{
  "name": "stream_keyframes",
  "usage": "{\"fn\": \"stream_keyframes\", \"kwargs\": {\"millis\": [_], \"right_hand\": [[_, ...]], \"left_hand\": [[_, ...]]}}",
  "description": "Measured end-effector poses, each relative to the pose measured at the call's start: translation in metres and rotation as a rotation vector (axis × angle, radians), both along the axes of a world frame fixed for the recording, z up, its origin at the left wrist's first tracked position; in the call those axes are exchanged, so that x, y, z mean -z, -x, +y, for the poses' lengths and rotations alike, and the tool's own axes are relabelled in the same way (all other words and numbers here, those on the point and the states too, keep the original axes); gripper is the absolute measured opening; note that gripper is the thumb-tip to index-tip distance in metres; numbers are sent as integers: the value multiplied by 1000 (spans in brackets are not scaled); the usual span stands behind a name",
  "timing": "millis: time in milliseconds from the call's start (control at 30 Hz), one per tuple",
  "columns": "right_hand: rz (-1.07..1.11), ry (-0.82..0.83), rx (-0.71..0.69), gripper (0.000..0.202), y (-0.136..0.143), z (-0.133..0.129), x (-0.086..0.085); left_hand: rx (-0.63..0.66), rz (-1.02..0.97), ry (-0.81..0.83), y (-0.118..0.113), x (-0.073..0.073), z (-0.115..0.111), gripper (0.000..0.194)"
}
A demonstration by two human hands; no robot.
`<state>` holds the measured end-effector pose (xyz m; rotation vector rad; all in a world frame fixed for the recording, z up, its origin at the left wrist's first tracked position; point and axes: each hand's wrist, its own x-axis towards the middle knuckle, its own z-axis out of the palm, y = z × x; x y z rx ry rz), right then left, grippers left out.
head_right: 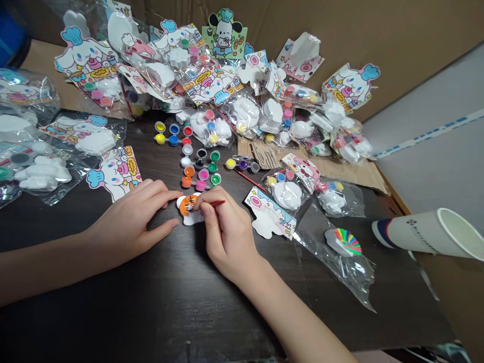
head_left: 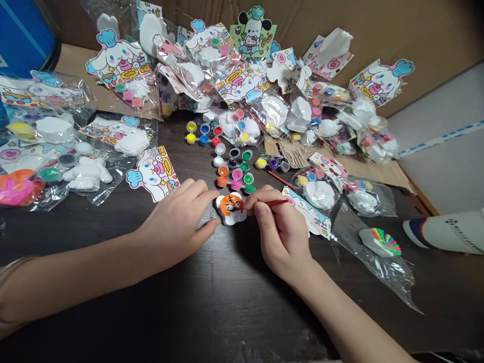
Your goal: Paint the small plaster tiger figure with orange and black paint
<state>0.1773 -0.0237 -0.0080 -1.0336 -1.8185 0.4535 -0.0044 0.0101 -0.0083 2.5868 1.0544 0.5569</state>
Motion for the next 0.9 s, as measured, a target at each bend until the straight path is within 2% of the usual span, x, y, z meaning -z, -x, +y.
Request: {"fn": "stream_keyframes", "kwargs": {"millis": [900], "right_hand": [[-18,3,-25,18,0,-1,1]], "left_hand": [[6,-25,-28,0,2,1,26]]}}
